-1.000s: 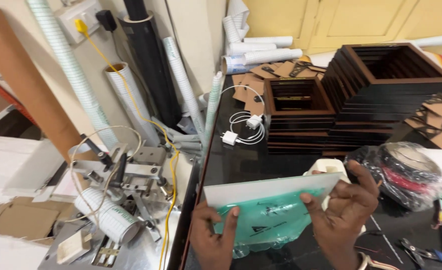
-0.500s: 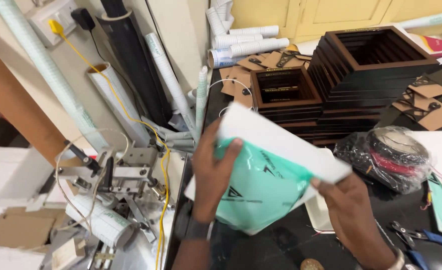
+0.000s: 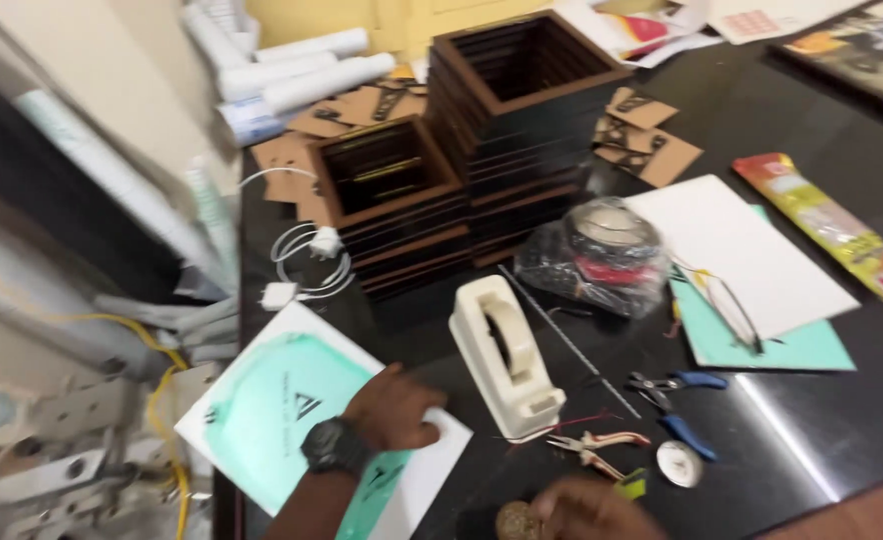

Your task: Assembling led light frames by preparing wires and attaching them to the frame components.

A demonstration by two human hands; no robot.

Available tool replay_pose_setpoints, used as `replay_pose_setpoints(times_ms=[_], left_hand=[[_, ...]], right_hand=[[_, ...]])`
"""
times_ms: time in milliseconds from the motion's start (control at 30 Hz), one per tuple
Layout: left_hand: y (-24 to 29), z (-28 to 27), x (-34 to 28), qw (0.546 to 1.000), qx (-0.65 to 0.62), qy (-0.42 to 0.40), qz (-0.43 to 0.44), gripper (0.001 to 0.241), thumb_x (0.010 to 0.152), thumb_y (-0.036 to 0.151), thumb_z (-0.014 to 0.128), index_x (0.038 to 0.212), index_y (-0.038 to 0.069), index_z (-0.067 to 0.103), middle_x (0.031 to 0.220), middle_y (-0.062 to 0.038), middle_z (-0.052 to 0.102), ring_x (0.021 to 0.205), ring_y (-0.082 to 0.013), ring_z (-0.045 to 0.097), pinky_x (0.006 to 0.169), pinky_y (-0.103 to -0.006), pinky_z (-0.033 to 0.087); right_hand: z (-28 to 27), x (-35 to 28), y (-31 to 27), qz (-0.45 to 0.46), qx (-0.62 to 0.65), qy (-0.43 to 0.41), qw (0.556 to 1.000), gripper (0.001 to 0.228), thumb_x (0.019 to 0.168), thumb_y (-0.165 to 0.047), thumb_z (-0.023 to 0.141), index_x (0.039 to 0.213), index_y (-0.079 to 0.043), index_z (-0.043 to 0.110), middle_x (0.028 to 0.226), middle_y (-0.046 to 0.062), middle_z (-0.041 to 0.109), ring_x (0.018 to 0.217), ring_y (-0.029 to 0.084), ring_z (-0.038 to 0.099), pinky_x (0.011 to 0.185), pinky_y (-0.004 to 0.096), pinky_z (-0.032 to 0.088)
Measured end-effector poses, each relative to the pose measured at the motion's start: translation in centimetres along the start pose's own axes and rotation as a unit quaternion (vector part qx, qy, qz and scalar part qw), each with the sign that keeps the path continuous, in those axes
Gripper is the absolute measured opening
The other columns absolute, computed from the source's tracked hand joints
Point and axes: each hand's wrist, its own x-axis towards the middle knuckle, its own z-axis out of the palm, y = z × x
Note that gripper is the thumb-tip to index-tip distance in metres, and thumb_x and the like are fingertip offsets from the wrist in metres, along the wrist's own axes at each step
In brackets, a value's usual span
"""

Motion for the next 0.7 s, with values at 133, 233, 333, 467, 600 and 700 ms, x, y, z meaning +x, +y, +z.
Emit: replay_pose_setpoints(times_ms=[133,233,333,467,600,700], left_hand=[[2.8,-3.1,-1.2,0.998,-0.027,-0.039,-0.031,0.042,0.076,0.035,0.067,0.114,0.017,0.071,0.102,-0.012,0.071,0.106,-0.0320,0.063,0.101,-0.0488,0.041],[4.2,-4.1,-1.7,0.997,-0.042,-0.033,-0.055,0.037,0.076,0.033,0.067,0.109,0.014,0.066,0.095,-0.012,0.068,0.101,-0.0338,0.062,0.098,-0.0497,0.040],[5.3,-4.5,-2.3,0.995,-0.050,-0.058,-0.063,0.036,0.078,0.033,0.068,0.107,0.014,0.060,0.094,-0.011,0.064,0.102,-0.0313,0.059,0.098,-0.0470,0.040],[6.9,-4.5,-3.4,0.992,-0.106,0.023,-0.060,0.051,0.071,0.022,0.071,0.120,0.012,0.060,0.110,-0.010,0.061,0.109,-0.0323,0.051,0.099,-0.0447,0.041],[8.6,-1.9,-4.4,0.956,-0.176,0.214,-0.099,0.058,0.079,0.018,0.075,0.134,0.009,0.059,0.140,-0.020,0.051,0.127,-0.0380,0.043,0.102,-0.0496,0.037],[12.9,-3.8,-5.6,0.799,-0.437,0.197,-0.364,0.039,0.089,0.039,0.067,0.123,0.018,0.067,0.123,-0.007,0.075,0.114,-0.0237,0.072,0.093,-0.0428,0.057]], right_hand=[[-5.9,-0.2,-7.7,0.024,-0.365,0.280,0.888,0.018,0.087,-0.018,0.071,0.102,-0.014,0.078,0.082,0.002,0.078,0.073,0.019,0.077,0.066,0.039,0.058],[-8.0,0.9,-10.3,0.139,-0.572,0.310,0.746,0.020,0.096,-0.030,0.066,0.110,-0.017,0.075,0.082,0.016,0.075,0.074,0.031,0.073,0.071,0.043,0.055],[-9.0,2.1,-10.3,0.086,-0.581,0.326,0.741,0.022,0.088,-0.025,0.066,0.105,-0.015,0.075,0.094,0.011,0.078,0.086,0.032,0.076,0.075,0.044,0.058],[-8.8,2.7,-10.1,0.155,-0.601,0.317,0.717,0.023,0.092,-0.030,0.066,0.103,-0.012,0.073,0.097,0.010,0.077,0.092,0.032,0.075,0.082,0.046,0.057],[-11.0,2.9,-8.2,0.113,-0.652,0.319,0.679,0.025,0.093,-0.031,0.066,0.102,-0.010,0.073,0.102,0.011,0.077,0.098,0.033,0.072,0.084,0.047,0.056],[-15.2,1.7,-7.3,0.122,-0.494,0.324,0.798,0.024,0.092,-0.026,0.071,0.108,-0.009,0.077,0.096,0.013,0.080,0.085,0.027,0.078,0.075,0.039,0.060]])
